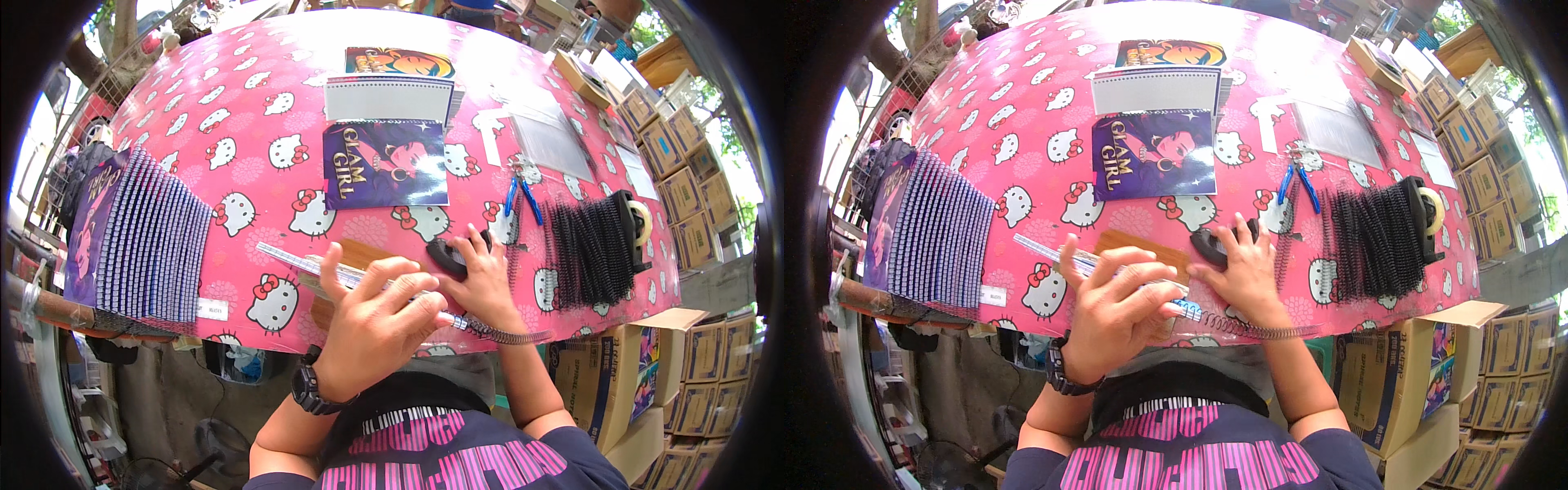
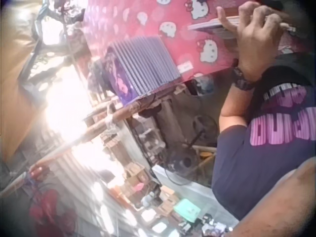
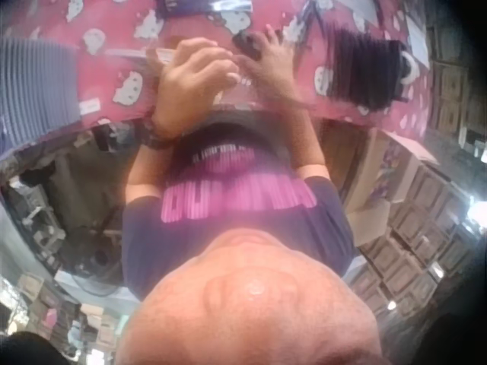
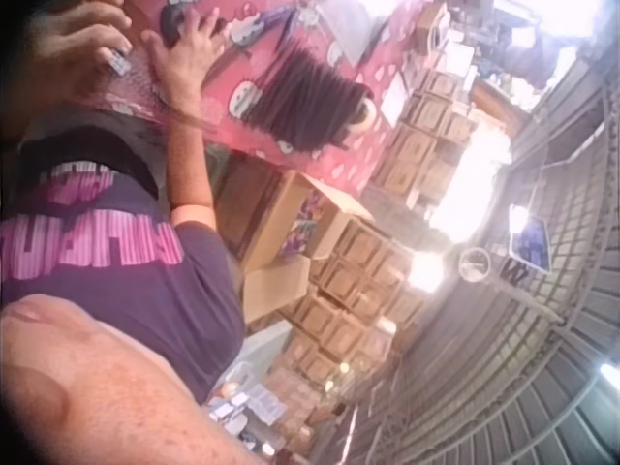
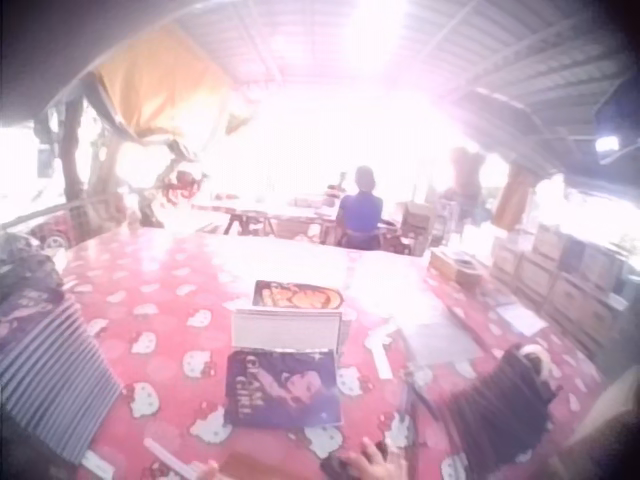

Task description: The person inserts a spiral binding into a notebook, uses pliers to trim the excess wire, and places the completed notebook on a stack on the table.

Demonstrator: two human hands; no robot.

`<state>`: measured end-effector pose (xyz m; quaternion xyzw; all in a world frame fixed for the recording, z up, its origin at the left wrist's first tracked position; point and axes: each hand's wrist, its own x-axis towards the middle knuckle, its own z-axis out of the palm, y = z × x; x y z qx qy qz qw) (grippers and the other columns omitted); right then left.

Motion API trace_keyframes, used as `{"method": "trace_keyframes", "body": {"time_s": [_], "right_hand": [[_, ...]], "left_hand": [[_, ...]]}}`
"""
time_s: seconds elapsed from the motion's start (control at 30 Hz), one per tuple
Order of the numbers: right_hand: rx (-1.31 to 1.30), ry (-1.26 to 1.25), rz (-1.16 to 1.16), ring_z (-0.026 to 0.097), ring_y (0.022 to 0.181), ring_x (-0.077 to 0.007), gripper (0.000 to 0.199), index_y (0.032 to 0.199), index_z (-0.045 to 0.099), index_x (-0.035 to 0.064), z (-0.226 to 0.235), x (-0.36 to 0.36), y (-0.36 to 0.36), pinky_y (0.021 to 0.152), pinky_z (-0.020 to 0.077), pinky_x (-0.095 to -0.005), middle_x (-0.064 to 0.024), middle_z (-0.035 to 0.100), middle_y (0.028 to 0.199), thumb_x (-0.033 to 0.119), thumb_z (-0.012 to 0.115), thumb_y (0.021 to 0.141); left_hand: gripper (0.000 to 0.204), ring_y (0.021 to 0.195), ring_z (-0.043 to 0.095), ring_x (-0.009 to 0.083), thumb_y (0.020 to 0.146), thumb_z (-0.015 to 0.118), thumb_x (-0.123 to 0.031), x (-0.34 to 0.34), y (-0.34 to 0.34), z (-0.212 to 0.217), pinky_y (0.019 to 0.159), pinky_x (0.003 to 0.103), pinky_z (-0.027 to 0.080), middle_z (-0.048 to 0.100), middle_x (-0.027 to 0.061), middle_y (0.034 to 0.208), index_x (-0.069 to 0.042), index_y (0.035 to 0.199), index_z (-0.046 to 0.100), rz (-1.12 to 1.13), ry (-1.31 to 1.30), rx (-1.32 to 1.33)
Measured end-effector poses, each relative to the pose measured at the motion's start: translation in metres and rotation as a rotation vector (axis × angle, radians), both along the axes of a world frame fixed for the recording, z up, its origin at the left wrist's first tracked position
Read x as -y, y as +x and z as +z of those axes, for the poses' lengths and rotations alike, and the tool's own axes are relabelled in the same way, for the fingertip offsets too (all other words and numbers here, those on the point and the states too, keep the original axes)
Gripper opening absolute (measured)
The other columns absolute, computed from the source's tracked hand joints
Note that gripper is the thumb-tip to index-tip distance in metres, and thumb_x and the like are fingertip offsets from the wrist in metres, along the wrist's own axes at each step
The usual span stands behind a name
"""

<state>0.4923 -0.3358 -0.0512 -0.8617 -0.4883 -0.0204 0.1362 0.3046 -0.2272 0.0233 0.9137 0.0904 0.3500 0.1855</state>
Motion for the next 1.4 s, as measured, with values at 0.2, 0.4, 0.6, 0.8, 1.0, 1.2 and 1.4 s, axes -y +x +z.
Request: {"method": "trace_keyframes", "body": {"time_s": [0.2,0.4,0.6,0.8,1.0,1.2,1.4], "right_hand": [[-1.465,0.704,0.506,0.054,0.114,-0.0326,0.040,0.098,0.069,0.0002,0.049,0.005,0.003,0.102,0.0361,-0.0466,-0.0193,0.064,0.114,0.037,0.068,0.083],[-0.423,0.250,0.436,0.058,0.102,-0.0285,0.041,0.086,0.071,0.0019,0.088,-0.008,0.009,0.096,0.0390,-0.0415,-0.0127,0.067,0.091,0.041,0.071,0.075],[-0.275,0.182,0.497,0.059,0.095,-0.0262,0.039,0.080,0.069,0.0010,0.104,-0.029,0.008,0.094,0.0407,-0.0414,-0.0099,0.067,0.089,0.040,0.073,0.073],[-0.382,0.127,0.614,0.058,0.096,-0.0274,0.027,0.085,0.068,0.0008,0.113,-0.042,0.000,0.095,0.0395,-0.0389,-0.0103,0.066,0.088,0.026,0.071,0.076],[-0.551,0.157,0.711,0.059,0.095,-0.0263,0.041,0.088,0.067,-0.0008,0.114,-0.049,-0.006,0.094,0.0401,-0.0430,-0.0101,0.066,0.089,0.038,0.071,0.074],[-0.694,0.211,0.964,0.057,0.095,-0.0278,0.035,0.091,0.070,0.0023,0.122,-0.059,-0.011,0.091,0.0415,-0.0404,-0.0114,0.065,0.091,0.032,0.075,0.073],[-0.771,0.313,0.987,0.056,0.092,-0.0252,0.034,0.087,0.068,0.0029,0.125,-0.069,-0.023,0.089,0.0419,-0.0389,-0.0094,0.064,0.085,0.033,0.075,0.073]], "left_hand": [[0.034,0.096,0.058,0.0150,0.074,0.074,-0.043,-0.015,-0.015,0.001,0.110,0.057,0.005,0.063,-0.0076,0.086,-0.020,0.098,0.065,0.149,-0.061,-0.035],[0.051,0.088,0.059,0.0149,0.059,0.085,-0.027,-0.017,-0.014,0.003,0.111,0.049,0.011,0.060,-0.0075,0.077,-0.016,0.104,0.064,0.087,-0.143,0.032],[0.062,0.090,0.059,0.0125,0.062,0.084,-0.033,-0.024,-0.016,0.004,0.109,0.056,0.008,0.060,-0.0067,0.081,-0.017,0.117,0.058,0.108,-0.159,0.047],[0.069,0.090,0.059,0.0134,0.060,0.084,-0.034,-0.040,-0.024,0.001,0.110,0.058,0.006,0.058,-0.0062,0.078,-0.016,0.121,0.057,0.156,-0.139,0.058],[0.072,0.088,0.060,0.0135,0.058,0.086,-0.032,-0.041,-0.025,0.000,0.110,0.058,0.008,0.058,-0.0054,0.076,-0.015,0.121,0.055,0.134,-0.157,0.088],[0.074,0.084,0.061,0.0121,0.061,0.084,-0.041,-0.043,-0.023,-0.001,0.113,0.054,0.008,0.059,-0.0081,0.072,-0.014,0.123,0.055,0.167,-0.105,0.103],[0.083,0.095,0.060,0.0133,0.059,0.086,-0.034,-0.042,-0.030,-0.001,0.111,0.057,0.006,0.061,-0.0059,0.084,-0.012,0.130,0.049,0.134,-0.183,0.120]]}}
